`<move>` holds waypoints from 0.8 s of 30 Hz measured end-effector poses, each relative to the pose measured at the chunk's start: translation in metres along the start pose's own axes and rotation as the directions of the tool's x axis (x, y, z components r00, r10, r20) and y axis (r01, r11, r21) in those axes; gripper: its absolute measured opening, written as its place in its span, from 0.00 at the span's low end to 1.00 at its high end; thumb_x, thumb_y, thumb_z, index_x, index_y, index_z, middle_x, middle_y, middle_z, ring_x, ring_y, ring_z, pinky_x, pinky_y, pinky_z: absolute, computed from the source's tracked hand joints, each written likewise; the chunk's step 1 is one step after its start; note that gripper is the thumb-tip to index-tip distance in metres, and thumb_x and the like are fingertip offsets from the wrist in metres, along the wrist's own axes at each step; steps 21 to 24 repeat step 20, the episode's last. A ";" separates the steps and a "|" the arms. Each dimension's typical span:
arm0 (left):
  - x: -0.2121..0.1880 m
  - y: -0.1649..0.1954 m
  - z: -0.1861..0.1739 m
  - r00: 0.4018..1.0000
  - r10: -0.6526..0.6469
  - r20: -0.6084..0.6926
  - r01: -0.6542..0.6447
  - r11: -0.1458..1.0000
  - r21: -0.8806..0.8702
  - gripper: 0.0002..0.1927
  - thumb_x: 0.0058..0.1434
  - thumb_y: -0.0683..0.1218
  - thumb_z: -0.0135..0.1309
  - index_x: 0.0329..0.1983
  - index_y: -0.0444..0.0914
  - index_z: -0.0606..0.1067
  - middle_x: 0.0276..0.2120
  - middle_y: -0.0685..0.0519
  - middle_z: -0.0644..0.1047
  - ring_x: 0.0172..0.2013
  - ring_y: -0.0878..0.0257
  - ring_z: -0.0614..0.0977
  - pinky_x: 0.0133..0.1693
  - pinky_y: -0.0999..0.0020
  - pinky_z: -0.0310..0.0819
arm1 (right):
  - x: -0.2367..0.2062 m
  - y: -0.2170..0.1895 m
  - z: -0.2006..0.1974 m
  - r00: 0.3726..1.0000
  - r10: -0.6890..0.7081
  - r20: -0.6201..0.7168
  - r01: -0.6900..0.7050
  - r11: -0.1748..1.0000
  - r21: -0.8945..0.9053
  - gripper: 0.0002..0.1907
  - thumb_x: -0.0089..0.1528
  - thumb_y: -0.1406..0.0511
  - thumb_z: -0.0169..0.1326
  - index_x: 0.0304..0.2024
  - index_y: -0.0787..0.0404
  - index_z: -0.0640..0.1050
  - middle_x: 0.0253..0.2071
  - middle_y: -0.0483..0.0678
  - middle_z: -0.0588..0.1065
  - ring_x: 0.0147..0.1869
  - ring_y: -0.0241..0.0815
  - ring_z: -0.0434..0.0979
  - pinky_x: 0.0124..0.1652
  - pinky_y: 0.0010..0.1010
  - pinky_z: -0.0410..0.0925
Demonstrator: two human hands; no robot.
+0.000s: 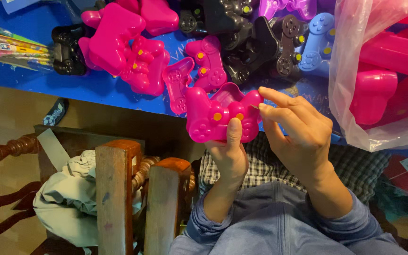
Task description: The person sits at a blue table and assembles pink plastic toy game controller shells, pressing the two halves together by hand and trimming the seams with a small blade. They place finished controllers on the table and take new shell halves from a plastic bag.
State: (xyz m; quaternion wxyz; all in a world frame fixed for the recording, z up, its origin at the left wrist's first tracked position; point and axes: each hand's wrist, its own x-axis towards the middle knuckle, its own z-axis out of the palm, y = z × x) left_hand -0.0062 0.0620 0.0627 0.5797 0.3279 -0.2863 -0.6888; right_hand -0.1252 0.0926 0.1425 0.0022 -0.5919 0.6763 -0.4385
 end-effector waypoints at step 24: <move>0.003 0.007 -0.005 1.000 -0.017 0.017 0.016 0.999 0.033 0.25 0.69 0.37 0.55 0.68 0.32 0.64 0.54 0.47 0.75 0.52 0.60 0.79 0.57 0.62 0.76 | -0.003 0.004 0.001 0.999 0.042 0.016 -0.043 0.998 0.050 0.09 0.61 0.75 0.65 0.41 0.63 0.79 0.55 0.52 0.80 0.49 0.48 0.83 0.43 0.30 0.75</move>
